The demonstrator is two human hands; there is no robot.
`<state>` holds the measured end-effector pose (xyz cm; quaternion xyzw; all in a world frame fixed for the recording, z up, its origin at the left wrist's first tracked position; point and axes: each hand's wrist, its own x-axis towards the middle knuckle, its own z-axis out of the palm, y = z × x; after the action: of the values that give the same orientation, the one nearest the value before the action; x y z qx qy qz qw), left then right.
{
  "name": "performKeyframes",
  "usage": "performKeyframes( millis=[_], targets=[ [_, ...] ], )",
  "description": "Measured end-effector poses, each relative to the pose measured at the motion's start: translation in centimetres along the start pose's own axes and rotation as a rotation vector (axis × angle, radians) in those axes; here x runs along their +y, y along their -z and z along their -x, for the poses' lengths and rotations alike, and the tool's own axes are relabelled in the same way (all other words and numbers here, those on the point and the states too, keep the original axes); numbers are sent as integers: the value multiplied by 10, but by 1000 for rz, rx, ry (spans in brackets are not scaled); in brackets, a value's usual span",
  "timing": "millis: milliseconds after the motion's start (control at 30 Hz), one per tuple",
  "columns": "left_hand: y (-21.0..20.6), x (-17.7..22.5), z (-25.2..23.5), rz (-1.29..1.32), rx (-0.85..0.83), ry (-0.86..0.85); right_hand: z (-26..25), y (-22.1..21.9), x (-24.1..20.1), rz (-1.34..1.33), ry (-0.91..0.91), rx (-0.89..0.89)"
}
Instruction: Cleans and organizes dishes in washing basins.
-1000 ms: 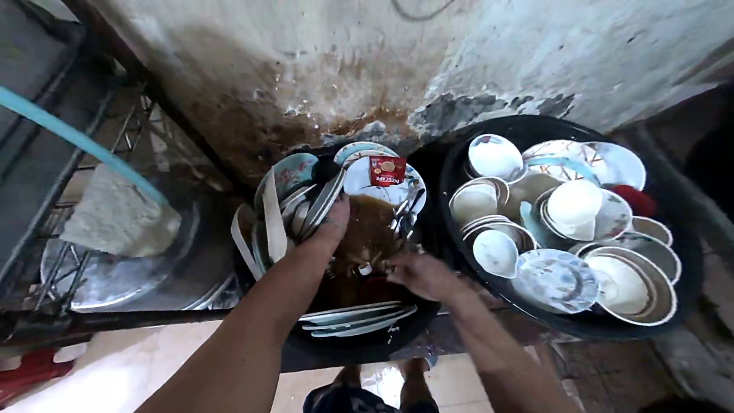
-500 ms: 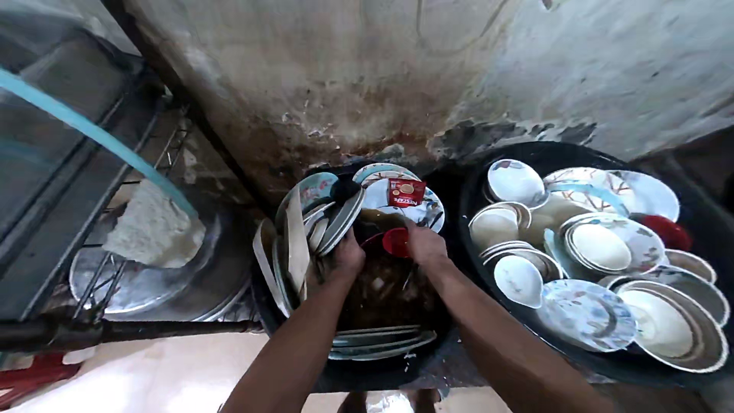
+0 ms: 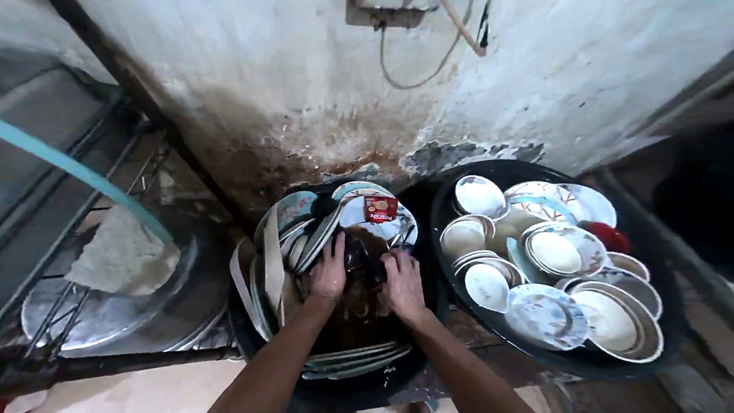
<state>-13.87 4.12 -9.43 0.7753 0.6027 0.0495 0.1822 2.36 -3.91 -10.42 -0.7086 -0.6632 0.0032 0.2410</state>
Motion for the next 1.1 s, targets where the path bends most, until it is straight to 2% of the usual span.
performKeyframes(
  millis=[133,200,367,467,567,667,767,833,933,1100],
  targets=[
    [13,22,4,308,80,24,-7,15,9,-160,165,8],
    [25,37,0,443,40,41,-12,18,15,-185,191,-40],
    [31,68,-10,613,-72,-262,-29,42,45,-272,-24,-28],
    [13,67,-22,680,-231,-347,-29,69,68,-192,-113,123],
    [-8,40,-45,488,-162,-237,-22,103,99,-74,-261,227],
    [-17,11,-59,183,-98,7,-15,129,140,48,-531,223],
    [-30,-5,-68,24,-196,205,-8,138,180,94,-793,149],
    [-33,-9,-70,9,-244,258,-3,141,196,45,-869,121],
    [-22,-8,-68,57,-230,251,2,145,192,38,-778,149],
    [-25,-3,-54,38,-198,270,-11,131,120,-8,-520,198]
  ],
)
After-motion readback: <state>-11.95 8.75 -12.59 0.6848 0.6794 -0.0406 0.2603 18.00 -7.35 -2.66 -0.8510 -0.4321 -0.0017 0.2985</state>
